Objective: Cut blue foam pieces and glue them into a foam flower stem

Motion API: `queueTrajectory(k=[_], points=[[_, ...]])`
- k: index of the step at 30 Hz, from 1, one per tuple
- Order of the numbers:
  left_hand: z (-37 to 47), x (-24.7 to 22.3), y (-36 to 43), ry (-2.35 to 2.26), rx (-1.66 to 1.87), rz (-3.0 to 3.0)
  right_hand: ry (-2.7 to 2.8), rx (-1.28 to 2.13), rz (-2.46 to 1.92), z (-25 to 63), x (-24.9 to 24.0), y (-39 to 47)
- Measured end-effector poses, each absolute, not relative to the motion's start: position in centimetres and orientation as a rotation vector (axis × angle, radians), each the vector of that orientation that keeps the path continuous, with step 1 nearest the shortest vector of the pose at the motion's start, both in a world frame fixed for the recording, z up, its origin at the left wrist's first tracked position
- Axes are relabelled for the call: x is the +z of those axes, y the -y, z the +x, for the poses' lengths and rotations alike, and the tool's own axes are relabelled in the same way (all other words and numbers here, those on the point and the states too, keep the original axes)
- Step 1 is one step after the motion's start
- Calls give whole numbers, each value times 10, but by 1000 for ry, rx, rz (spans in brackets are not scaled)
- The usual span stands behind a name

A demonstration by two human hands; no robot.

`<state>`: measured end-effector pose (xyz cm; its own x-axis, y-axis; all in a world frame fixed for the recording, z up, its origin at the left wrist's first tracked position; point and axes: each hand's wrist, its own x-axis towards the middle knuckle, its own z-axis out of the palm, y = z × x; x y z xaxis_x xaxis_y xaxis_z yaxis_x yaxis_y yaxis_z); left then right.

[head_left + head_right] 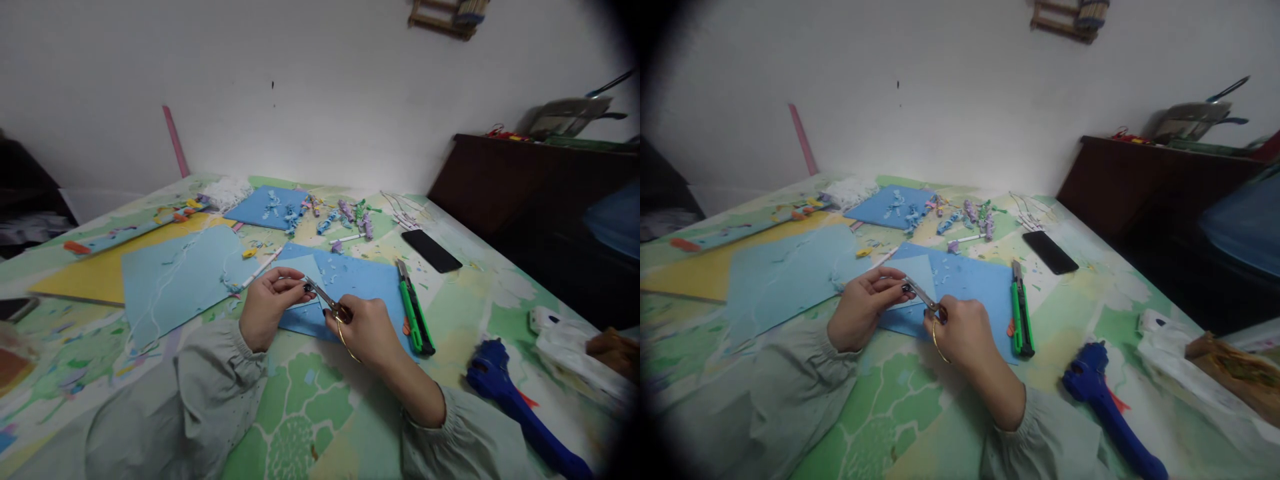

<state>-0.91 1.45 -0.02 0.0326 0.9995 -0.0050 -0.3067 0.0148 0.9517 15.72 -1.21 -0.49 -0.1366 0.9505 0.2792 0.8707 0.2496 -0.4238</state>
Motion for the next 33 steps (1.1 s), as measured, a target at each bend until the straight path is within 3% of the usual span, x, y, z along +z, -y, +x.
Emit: queueTrajectory(k=[33], points=[[-12,-3,-19,-941,1333,1007,2074,230,-1686,157,-1,15]])
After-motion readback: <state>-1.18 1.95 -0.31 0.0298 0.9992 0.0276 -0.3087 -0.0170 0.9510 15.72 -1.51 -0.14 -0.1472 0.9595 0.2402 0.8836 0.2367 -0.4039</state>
